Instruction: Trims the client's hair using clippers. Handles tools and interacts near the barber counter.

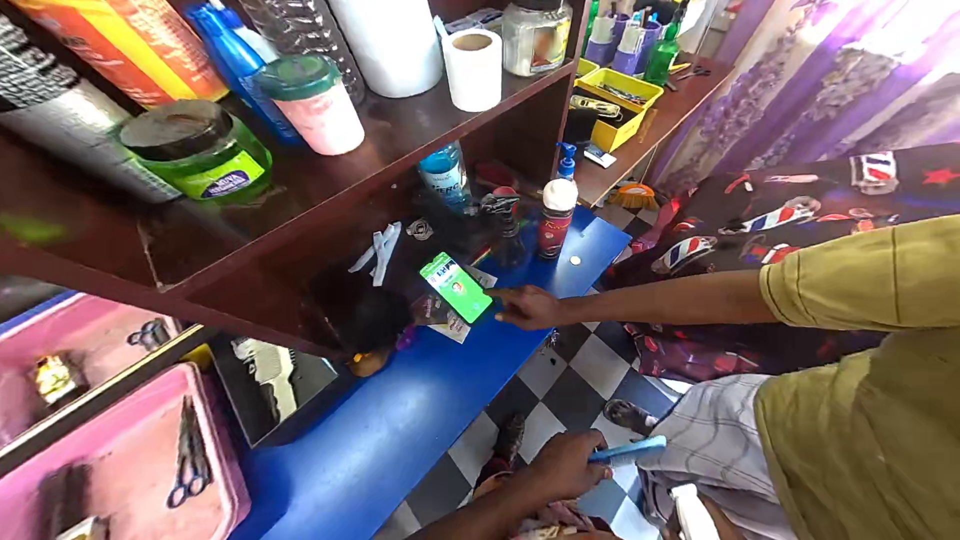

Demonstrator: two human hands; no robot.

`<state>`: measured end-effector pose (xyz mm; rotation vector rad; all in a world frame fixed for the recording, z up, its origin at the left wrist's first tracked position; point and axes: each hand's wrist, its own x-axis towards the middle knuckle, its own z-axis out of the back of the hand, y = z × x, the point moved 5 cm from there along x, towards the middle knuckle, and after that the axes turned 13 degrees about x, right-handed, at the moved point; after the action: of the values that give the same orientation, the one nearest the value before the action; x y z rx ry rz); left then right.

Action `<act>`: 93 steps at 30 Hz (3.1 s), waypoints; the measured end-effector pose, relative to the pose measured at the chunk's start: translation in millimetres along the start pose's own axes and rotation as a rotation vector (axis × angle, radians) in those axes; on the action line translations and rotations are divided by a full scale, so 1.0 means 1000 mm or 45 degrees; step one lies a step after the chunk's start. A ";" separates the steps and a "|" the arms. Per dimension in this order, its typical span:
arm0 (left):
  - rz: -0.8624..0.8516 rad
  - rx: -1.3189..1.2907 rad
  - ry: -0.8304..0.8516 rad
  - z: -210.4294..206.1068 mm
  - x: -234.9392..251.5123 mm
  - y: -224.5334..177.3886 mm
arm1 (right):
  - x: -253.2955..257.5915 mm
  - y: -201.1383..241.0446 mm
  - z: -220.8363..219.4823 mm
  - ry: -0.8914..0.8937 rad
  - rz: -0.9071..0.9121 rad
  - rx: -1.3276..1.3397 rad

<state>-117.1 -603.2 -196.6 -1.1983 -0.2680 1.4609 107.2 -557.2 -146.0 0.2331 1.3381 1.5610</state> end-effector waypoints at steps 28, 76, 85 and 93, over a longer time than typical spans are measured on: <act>0.517 0.539 -0.828 0.143 -0.080 0.107 | 0.015 0.041 -0.068 0.003 0.000 -0.034; -0.412 0.547 -0.713 0.079 -0.077 0.067 | 0.012 0.038 -0.083 0.025 0.053 0.023; -0.433 0.543 -0.713 0.081 -0.080 0.066 | 0.011 0.042 -0.089 0.019 0.060 0.012; -0.454 0.544 -0.741 0.083 -0.083 0.065 | 0.011 0.044 -0.089 0.016 0.039 -0.020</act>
<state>-236.7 -655.0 -164.9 -0.3423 -0.5055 1.4245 15.6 -598.0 -147.2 0.2351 1.3375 1.6005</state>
